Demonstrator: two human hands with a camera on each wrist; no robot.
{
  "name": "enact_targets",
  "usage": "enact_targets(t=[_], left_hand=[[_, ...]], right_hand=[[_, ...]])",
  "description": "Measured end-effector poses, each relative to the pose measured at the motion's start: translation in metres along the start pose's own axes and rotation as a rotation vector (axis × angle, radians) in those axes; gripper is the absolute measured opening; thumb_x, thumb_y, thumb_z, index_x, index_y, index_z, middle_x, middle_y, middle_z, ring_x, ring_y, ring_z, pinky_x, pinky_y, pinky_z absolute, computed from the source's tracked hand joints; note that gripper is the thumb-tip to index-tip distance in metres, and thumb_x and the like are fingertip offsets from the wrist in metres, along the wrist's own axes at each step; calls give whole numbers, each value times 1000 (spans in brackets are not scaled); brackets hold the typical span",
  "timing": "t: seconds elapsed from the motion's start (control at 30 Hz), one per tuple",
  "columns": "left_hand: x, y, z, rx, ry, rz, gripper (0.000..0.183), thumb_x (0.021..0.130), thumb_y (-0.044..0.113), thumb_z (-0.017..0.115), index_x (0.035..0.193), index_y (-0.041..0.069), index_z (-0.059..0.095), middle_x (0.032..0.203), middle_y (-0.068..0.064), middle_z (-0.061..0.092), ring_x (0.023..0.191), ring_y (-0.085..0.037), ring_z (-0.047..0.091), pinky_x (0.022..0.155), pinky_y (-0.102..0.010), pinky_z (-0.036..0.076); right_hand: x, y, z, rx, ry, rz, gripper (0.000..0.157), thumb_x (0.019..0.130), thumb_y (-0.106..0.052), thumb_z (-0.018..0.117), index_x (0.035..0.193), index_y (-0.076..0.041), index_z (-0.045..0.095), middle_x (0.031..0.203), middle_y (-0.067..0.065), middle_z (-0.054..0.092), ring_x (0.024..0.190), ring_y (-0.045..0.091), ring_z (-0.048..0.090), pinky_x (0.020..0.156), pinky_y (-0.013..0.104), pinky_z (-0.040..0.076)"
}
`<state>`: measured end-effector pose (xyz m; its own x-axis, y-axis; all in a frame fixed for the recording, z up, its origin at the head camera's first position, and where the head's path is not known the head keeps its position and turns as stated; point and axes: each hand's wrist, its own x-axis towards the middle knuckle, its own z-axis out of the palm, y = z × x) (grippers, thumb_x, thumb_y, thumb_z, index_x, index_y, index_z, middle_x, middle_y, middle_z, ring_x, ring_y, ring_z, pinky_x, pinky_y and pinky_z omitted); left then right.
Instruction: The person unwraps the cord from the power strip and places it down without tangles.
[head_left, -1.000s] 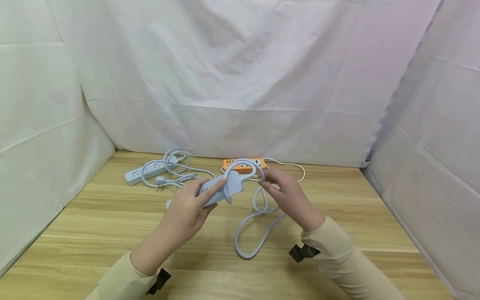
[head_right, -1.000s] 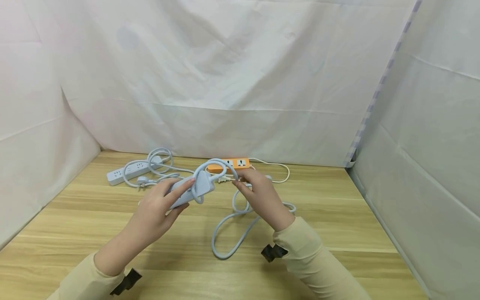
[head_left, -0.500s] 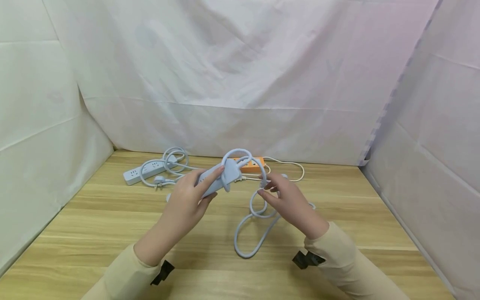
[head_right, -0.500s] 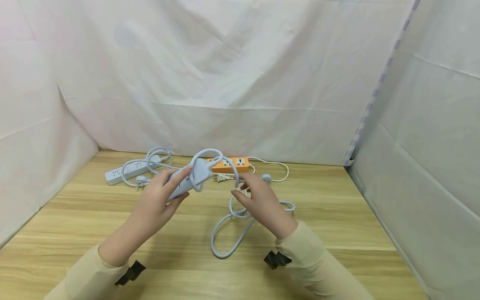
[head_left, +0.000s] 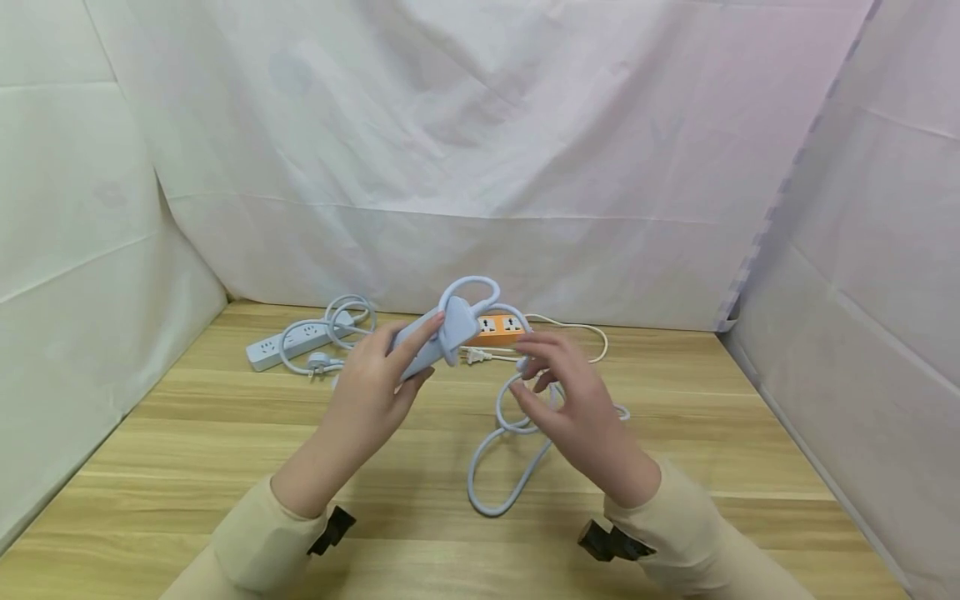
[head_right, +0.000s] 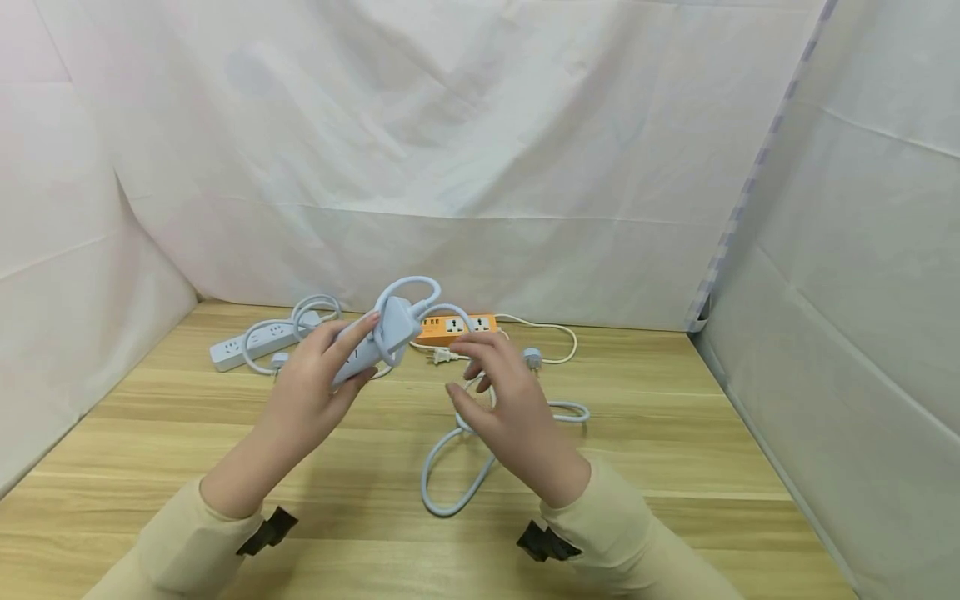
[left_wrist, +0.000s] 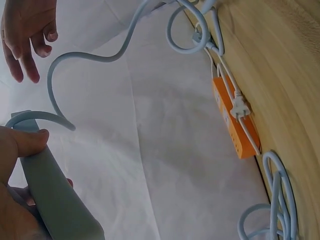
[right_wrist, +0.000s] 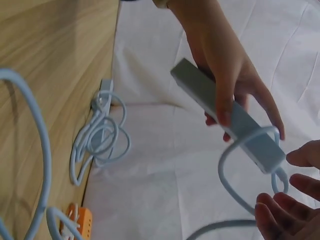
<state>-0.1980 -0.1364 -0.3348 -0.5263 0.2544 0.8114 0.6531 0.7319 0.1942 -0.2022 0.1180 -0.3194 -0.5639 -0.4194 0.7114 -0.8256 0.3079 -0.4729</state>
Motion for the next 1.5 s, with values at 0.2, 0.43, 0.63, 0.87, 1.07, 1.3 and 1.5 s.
enact_targets(t=[0.2, 0.43, 0.63, 0.87, 1.07, 1.3, 1.5], left_hand=[[6, 4, -3, 4, 9, 0, 76, 77, 4, 81, 142, 26, 47, 112, -21, 59, 89, -37, 60, 75, -52, 47], [11, 12, -4, -11, 16, 14, 77, 78, 5, 81, 143, 27, 45, 112, -21, 59, 91, -36, 59, 76, -51, 47], [15, 20, -3, -65, 12, 33, 81, 77, 3, 81, 145, 19, 41, 112, -17, 60, 96, -33, 59, 78, -48, 47], [17, 29, -2, -81, -17, 31, 84, 76, 3, 82, 146, 14, 37, 113, -16, 61, 101, -32, 59, 84, -48, 47], [16, 28, 0, -56, -19, 51, 85, 74, 3, 83, 145, 13, 38, 115, -15, 62, 102, -32, 60, 83, -47, 48], [11, 18, 3, 76, -30, 46, 91, 68, 5, 88, 145, 14, 40, 113, -13, 64, 94, -33, 63, 75, -46, 51], [7, 10, 4, 104, -38, 56, 90, 68, 7, 89, 144, 15, 43, 110, -11, 66, 90, -33, 63, 71, -45, 51]], right_hand=[[3, -6, 13, -16, -106, -35, 43, 85, -2, 72, 126, -4, 58, 137, 10, 50, 123, 25, 49, 87, 34, 50], [9, -6, 21, -67, -99, -68, 50, 86, -5, 72, 132, -1, 55, 147, 10, 41, 137, 27, 36, 106, 46, 36], [15, -2, 24, -99, -107, -73, 54, 88, -10, 69, 139, -7, 51, 143, 6, 45, 131, 24, 41, 104, 45, 37], [16, 5, 29, -159, -122, -105, 50, 86, -11, 70, 134, -6, 56, 143, 11, 40, 129, 28, 40, 100, 50, 38], [14, 10, 29, -201, -162, -127, 37, 84, -12, 72, 120, -6, 65, 142, 14, 40, 127, 31, 40, 101, 50, 36], [12, 11, 23, -103, -218, -96, 17, 85, -15, 75, 99, -10, 64, 126, 5, 52, 119, 24, 48, 97, 45, 41], [7, 11, 13, -82, -234, -71, 18, 85, -19, 77, 90, -13, 61, 122, 2, 55, 116, 22, 50, 94, 42, 43]])
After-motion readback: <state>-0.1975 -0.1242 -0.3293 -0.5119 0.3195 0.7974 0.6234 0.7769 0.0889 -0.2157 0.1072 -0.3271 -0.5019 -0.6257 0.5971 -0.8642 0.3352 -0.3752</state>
